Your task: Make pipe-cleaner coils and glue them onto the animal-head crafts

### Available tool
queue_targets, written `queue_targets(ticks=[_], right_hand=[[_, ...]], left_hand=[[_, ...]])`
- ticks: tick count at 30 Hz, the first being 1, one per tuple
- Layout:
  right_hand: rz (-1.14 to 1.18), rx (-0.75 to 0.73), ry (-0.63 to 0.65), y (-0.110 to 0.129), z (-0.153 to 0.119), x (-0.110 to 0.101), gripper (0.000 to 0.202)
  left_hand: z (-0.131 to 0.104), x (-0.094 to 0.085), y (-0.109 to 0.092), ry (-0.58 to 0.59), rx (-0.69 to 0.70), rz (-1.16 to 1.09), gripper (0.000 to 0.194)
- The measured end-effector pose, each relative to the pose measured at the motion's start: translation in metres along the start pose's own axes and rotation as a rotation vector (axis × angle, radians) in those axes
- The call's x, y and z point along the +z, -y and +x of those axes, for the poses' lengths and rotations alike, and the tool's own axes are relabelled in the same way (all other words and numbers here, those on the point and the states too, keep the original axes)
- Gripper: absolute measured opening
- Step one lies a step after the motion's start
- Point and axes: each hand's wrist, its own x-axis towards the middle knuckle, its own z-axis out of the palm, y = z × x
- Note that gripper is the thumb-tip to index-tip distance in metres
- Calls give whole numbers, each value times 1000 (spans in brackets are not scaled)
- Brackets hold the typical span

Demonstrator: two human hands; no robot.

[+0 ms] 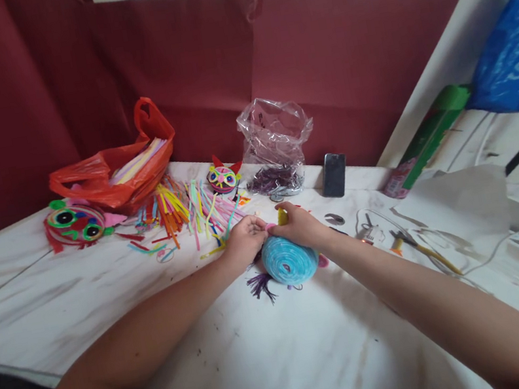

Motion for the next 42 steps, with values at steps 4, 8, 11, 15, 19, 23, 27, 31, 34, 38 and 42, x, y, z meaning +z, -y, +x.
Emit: queue_targets(ticks=[4,8,11,15,19,23,27,31,34,38,42], right_hand=[[61,-6,18,-2,1,0,60],[204,42,15,-2,2,0,52],[291,-83,-172,-4,-2,-1,40],[157,-452,-429,-8,-15,-8,31],[0,-665,-446,-11,-27,-15,33],[-77,-781,-226,-11,-29,-11,37],[-162,-788,-187,-11,-28,0,34],[-83,-713,-199,-12,-27,4,32],[82,-610,-284,-13,-28,1,33],[70,-651,-256,-13,-31,-5,24],[-18,-654,-165,-14,-34,-2,19]], left_hand=[[1,-1,4,8,9,-16,17],[0,0,4,-2,17,-20,16],[0,1,3,-13,24,-20,19],[-1,2,2,-12,18,-45,19],[-2,2,2,-3,16,-63,17],[-1,2,3,-7,30,-65,18],[-1,1,5,18,37,-86,18],[-1,1,5,26,44,-84,17],[-3,2,3,20,44,-57,16],[-4,2,-1,8,21,-63,16],[-2,-1,-3,48,-15,-88,17]])
